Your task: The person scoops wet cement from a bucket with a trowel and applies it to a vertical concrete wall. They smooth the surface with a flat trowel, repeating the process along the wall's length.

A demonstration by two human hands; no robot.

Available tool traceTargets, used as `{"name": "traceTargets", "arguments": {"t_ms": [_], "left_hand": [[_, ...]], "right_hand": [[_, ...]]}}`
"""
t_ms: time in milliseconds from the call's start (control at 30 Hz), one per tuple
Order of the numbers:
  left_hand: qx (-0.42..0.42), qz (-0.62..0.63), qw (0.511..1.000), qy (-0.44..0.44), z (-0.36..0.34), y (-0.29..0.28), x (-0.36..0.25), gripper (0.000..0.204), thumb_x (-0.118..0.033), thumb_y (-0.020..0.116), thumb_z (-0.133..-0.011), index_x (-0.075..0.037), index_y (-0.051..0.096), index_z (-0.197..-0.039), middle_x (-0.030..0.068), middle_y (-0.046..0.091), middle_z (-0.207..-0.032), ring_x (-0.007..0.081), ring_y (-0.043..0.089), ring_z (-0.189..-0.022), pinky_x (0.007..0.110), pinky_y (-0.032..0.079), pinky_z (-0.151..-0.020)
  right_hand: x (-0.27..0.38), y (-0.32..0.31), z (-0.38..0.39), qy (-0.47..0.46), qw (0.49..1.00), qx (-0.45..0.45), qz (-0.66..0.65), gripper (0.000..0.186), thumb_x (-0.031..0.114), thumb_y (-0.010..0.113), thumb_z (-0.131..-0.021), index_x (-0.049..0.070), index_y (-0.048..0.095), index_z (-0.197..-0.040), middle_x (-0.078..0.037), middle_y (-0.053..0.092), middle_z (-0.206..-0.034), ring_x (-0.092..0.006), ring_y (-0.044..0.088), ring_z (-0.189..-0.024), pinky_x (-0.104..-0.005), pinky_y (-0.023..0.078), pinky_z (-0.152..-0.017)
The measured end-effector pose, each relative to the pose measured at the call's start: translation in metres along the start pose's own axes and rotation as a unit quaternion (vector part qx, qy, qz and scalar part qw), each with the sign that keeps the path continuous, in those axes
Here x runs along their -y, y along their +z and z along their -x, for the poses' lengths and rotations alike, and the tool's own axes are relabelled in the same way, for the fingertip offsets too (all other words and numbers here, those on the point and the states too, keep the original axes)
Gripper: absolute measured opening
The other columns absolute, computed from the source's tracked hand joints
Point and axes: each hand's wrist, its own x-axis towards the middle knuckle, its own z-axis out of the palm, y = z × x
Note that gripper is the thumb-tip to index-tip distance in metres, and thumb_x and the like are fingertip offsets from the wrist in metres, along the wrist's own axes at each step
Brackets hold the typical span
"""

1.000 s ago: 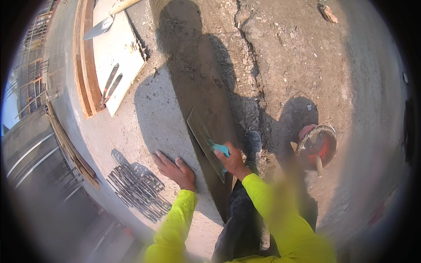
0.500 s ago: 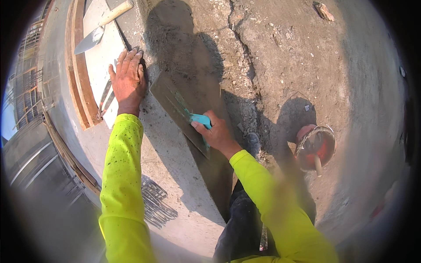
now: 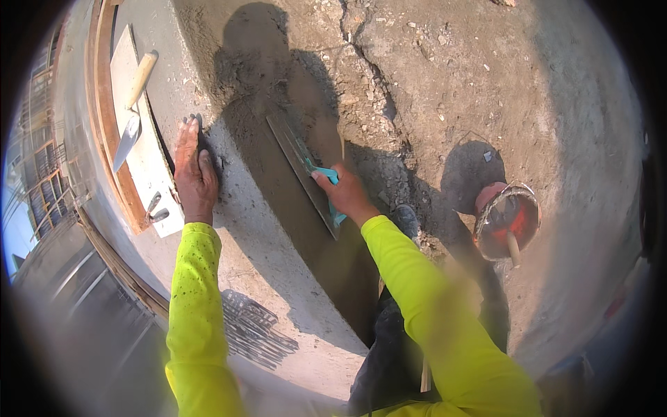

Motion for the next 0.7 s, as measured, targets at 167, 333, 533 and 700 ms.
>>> {"name": "traceTargets", "arguments": {"t_ms": [167,333,533,700], "left_hand": [[-0.091,-0.032,0.992,-0.087,-0.032,0.022,0.026,0.053,-0.008,0.044,-0.093,0.000,0.043,-0.145,0.0209,0.045,-0.148,0.0359,0.037,-0.141,0.042,0.024,-0.119],[-0.092,-0.007,0.991,-0.093,-0.053,0.046,0.025,0.058,-0.009,0.043,-0.089,0.005,0.039,-0.145,0.0252,0.040,-0.150,0.0381,0.034,-0.143,0.042,0.021,-0.120],[-0.096,-0.031,0.989,-0.112,-0.045,0.032,0.042,0.059,-0.017,0.041,-0.090,0.004,0.039,-0.146,0.0241,0.038,-0.152,0.0375,0.030,-0.145,0.043,0.019,-0.120],[-0.089,-0.021,0.992,-0.089,-0.068,0.019,0.046,0.058,-0.020,0.041,-0.091,0.001,0.042,-0.145,0.0219,0.037,-0.153,0.0375,0.030,-0.144,0.043,0.020,-0.120]], "right_hand": [[-0.042,0.014,0.085,-0.057,0.996,0.035,-0.058,0.047,0.050,0.066,-0.089,0.004,0.059,-0.093,-0.020,0.066,-0.077,-0.0372,0.069,-0.078,-0.0454,0.051,-0.068],[0.037,-0.006,-0.058,-0.022,0.999,0.027,-0.008,0.048,0.050,0.065,-0.090,0.003,0.060,-0.093,-0.022,0.065,-0.076,-0.0396,0.067,-0.077,-0.0458,0.050,-0.068],[-0.082,0.009,0.035,0.085,0.996,0.006,-0.039,0.045,0.045,0.070,-0.088,0.002,0.060,-0.089,-0.021,0.067,-0.083,-0.0388,0.068,-0.086,-0.0446,0.051,-0.076],[0.088,-0.001,0.009,-0.154,0.984,0.085,-0.038,0.044,0.048,0.072,-0.086,0.007,0.058,-0.094,-0.016,0.066,-0.075,-0.0346,0.068,-0.070,-0.0405,0.052,-0.062]]}}
